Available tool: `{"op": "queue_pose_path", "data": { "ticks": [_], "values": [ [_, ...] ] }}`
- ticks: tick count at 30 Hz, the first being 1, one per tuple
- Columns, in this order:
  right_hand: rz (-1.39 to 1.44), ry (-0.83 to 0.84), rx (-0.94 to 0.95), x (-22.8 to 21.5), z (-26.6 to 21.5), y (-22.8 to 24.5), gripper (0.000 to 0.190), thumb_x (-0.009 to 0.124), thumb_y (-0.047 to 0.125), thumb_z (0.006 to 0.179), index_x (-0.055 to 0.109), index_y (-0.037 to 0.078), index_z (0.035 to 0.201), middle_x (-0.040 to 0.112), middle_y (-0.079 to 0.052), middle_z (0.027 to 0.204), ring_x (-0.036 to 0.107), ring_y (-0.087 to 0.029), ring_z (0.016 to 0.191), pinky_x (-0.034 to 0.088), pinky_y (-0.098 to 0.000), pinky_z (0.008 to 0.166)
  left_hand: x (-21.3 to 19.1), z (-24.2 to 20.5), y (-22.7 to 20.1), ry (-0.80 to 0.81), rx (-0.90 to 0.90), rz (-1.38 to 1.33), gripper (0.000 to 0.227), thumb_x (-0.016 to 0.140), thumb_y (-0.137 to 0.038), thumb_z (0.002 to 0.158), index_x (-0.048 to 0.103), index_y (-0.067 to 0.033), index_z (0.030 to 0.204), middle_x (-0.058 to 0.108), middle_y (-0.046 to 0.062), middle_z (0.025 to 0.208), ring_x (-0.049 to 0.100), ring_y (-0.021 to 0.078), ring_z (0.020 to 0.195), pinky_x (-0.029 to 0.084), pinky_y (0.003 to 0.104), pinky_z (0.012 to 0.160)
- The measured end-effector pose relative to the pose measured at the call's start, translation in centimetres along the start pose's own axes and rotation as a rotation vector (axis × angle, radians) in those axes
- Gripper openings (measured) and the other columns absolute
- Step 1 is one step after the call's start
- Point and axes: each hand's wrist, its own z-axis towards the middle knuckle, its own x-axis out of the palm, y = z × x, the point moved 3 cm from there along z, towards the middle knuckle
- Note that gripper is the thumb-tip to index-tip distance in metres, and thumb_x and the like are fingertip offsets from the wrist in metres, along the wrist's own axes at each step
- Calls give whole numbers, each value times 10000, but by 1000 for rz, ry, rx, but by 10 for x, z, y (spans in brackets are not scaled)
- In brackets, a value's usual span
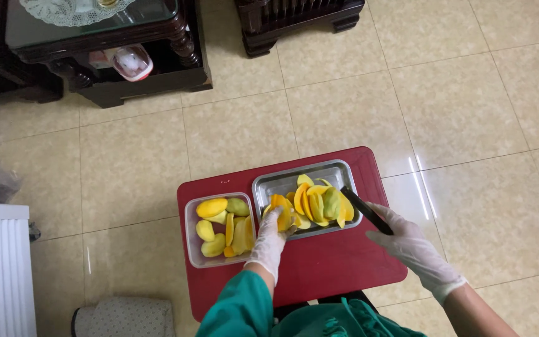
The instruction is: Peeling and slicing mangoes with a knife and placing them into a tray
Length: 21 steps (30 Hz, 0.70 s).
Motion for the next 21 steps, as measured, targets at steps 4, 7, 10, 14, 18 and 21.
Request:
{"op": "queue_pose_path", "data": {
  "ticks": [4, 7, 10, 14, 18, 21],
  "values": [
    [-11, -26, 19, -9, 19, -32, 652, 719, 182, 852, 634, 367, 1471, 754, 35, 1276, 661, -148, 1126, 481, -291, 991, 15, 26, 19, -2, 29, 65, 356, 770, -192, 799, 663, -273, 1128, 668, 102, 1064, 647, 271, 773, 576, 366, 487],
    [4, -21, 56, -9, 31, -54, 637, 704, 187, 863, 644, 388, 1465, 754, -3, 1204, 663, -176, 1094, 489, -308, 981, 25, 47, 31, -68, 57, 123, 346, 816, -171, 812, 597, -194, 1080, 677, 144, 1069, 667, 315, 823, 532, 356, 474],
    [49, -33, -12, -8, 42, -72, 630, 739, 133, 855, 692, 336, 1449, 761, -14, 1098, 657, -162, 969, 504, -282, 878, 24, 101, 50, -126, 119, 276, 426, 885, -160, 728, 744, -186, 1128, 703, 105, 958, 678, 306, 794, 552, 437, 485],
    [-7, -18, 63, -7, 37, -67, 624, 754, 188, 854, 680, 366, 1447, 762, -15, 1092, 669, -177, 970, 503, -286, 908, 28, 111, 59, -228, 109, 389, 611, 869, -276, 723, 668, -200, 1295, 744, 101, 1180, 743, 333, 1009, 596, 512, 793],
    [11, 1, 40, -5, 36, -65, 625, 747, 156, 847, 694, 348, 1439, 767, 13, 1118, 666, -157, 1038, 496, -281, 949, 46, 86, 62, -168, -1, 171, 382, 737, -33, 848, 659, -237, 1161, 633, 134, 685, 631, 216, 502, 496, 358, 435],
    [8, 8, 24, -2, 40, -67, 616, 758, 161, 859, 690, 330, 1448, 759, -8, 1096, 661, -158, 989, 502, -281, 902, 50, 84, 55, -179, -2, 158, 440, 689, -33, 861, 653, -231, 1252, 735, 149, 1111, 741, 351, 905, 604, 485, 584]
  ]
}}
